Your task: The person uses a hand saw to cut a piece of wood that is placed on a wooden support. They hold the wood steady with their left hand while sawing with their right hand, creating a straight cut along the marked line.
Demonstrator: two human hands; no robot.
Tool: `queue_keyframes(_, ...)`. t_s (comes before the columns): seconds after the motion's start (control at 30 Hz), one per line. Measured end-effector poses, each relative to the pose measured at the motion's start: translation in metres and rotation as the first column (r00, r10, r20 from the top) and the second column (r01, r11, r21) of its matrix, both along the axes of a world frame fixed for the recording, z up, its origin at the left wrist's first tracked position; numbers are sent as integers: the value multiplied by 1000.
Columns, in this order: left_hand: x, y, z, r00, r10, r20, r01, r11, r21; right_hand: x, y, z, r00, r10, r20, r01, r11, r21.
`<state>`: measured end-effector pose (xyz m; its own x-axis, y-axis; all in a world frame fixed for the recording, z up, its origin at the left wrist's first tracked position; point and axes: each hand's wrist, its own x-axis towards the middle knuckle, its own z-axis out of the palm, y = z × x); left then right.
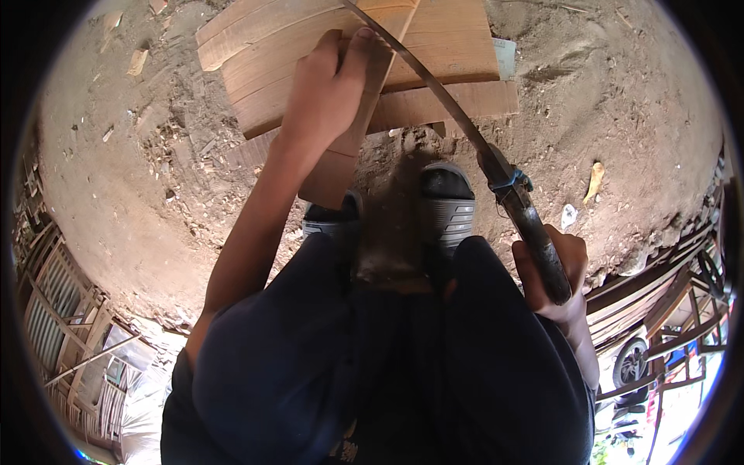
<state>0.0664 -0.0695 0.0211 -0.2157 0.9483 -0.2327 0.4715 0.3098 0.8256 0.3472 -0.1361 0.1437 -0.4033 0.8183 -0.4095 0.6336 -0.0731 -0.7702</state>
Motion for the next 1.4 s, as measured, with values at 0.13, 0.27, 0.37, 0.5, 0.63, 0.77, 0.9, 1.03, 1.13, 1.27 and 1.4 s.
queue_keyframes(0.13,-1,-1,1,1000,7,-3,-7,1000,-17,2,0,1,998,-69,-1,69,993,-94)
queue_keyframes(0.27,0,-1,-2,1000,12,-7,-12,1000,9,12,-20,2,1000,-6,5,5,996,90)
queue_keyframes(0.37,-1,1,4,1000,-5,-21,4,1000,-25,7,-14,1,999,-12,-33,14,997,81)
queue_keyframes(0.5,-2,-2,0,1000,18,8,-18,1000,-4,-9,-1,-10,994,-56,-93,54,998,-21)
queue_keyframes(0.63,0,1,2,1000,7,-24,-6,1000,18,3,-12,-3,998,-44,-35,45,998,35)
queue_keyframes(0.77,-1,-1,-3,1000,15,-16,-14,999,46,1,-6,-3,999,15,-47,-14,1000,19)
queue_keyframes(0.9,-2,-1,2,1000,25,17,-25,1000,-12,-12,1,-8,998,-6,-58,6,1000,-5)
queue_keyframes(1.03,-2,1,1,999,-3,-34,3,1000,23,8,-5,2,999,-7,-35,5,998,-60)
queue_keyframes(1.13,0,-2,3,1000,4,-31,-3,1000,27,-2,0,-6,998,18,-55,-17,999,28)
queue_keyframes(1.27,-1,-1,3,999,0,-41,-1,1000,-12,-21,9,-10,991,-73,-112,76,997,23)
queue_keyframes(1.4,-2,-3,-5,997,4,-80,3,997,83,3,-9,-2,998,-32,-47,34,998,46)
